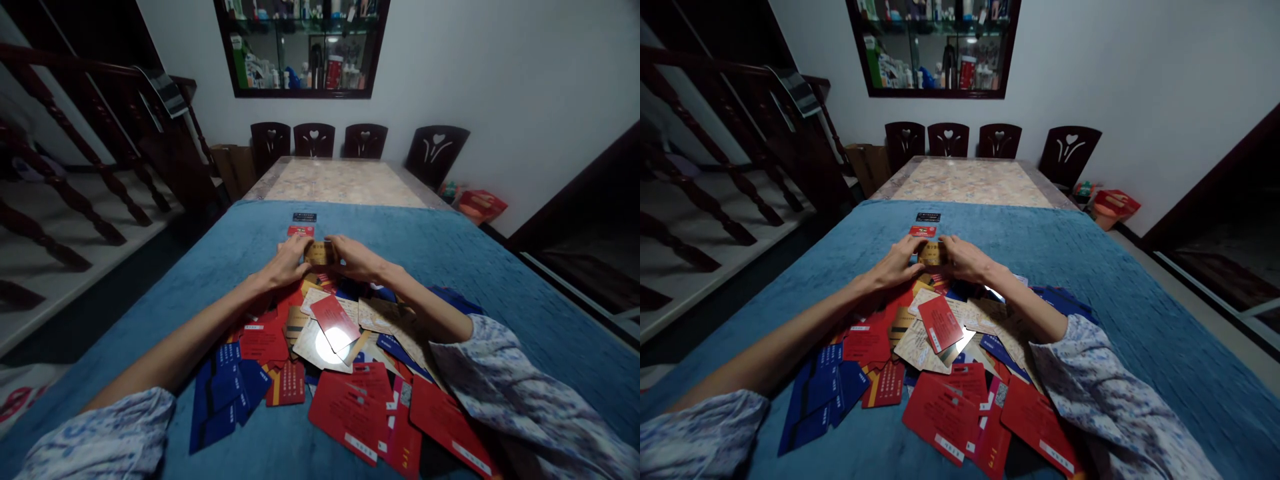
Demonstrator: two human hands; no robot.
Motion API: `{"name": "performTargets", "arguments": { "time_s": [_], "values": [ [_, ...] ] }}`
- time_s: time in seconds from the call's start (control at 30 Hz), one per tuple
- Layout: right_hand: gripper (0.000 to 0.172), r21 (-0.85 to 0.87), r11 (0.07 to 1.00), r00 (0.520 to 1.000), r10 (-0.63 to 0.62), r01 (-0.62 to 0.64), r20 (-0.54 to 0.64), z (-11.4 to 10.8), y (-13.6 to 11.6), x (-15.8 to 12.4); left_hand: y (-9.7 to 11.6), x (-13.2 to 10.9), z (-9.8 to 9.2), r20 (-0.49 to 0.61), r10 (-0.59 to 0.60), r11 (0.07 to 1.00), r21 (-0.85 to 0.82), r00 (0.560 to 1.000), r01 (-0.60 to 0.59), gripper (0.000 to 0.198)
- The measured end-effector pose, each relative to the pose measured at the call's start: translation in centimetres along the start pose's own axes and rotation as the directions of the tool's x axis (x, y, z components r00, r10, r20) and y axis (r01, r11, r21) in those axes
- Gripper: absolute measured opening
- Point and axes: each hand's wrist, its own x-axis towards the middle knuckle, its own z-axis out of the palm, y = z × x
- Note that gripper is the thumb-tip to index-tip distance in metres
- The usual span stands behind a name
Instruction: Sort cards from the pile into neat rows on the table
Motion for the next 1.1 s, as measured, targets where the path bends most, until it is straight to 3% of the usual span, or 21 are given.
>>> {"name": "performTargets", "arguments": {
  "time_s": [0.1, 0.23, 0.5, 0.77, 1.1],
  "values": [
    [0.041, -0.069, 0.998, 1.000, 0.006, -0.006, 0.013, -0.2, 0.0, 0.8, -0.6, 0.2, -0.9, 0.020, -0.015, 0.999, 0.050, 1.000, 0.014, 0.053],
    [0.040, -0.124, 0.992, 0.999, -0.027, 0.022, -0.034, -0.3, 0.2, 2.2, -1.7, 0.5, -2.0, 0.019, -0.026, 0.992, 0.120, 0.999, 0.024, 0.054],
    [0.029, -0.086, 0.988, 0.990, -0.132, 0.127, -0.048, 0.6, 1.1, 5.6, -4.9, 1.4, -3.2, 0.040, -0.047, 0.986, 0.165, 0.998, 0.040, 0.056],
    [0.027, -0.081, 0.996, 0.997, -0.032, 0.038, 0.072, 1.5, 0.3, 7.7, -8.1, 2.2, -2.7, 0.114, -0.096, 0.988, 0.130, 0.989, 0.080, 0.050],
    [0.019, -0.138, 0.990, 0.984, 0.041, -0.017, 0.175, 2.0, -0.1, 8.8, -8.6, 3.3, -2.2, 0.197, -0.164, 0.974, 0.188, 0.967, 0.127, 0.043]
  ]
}}
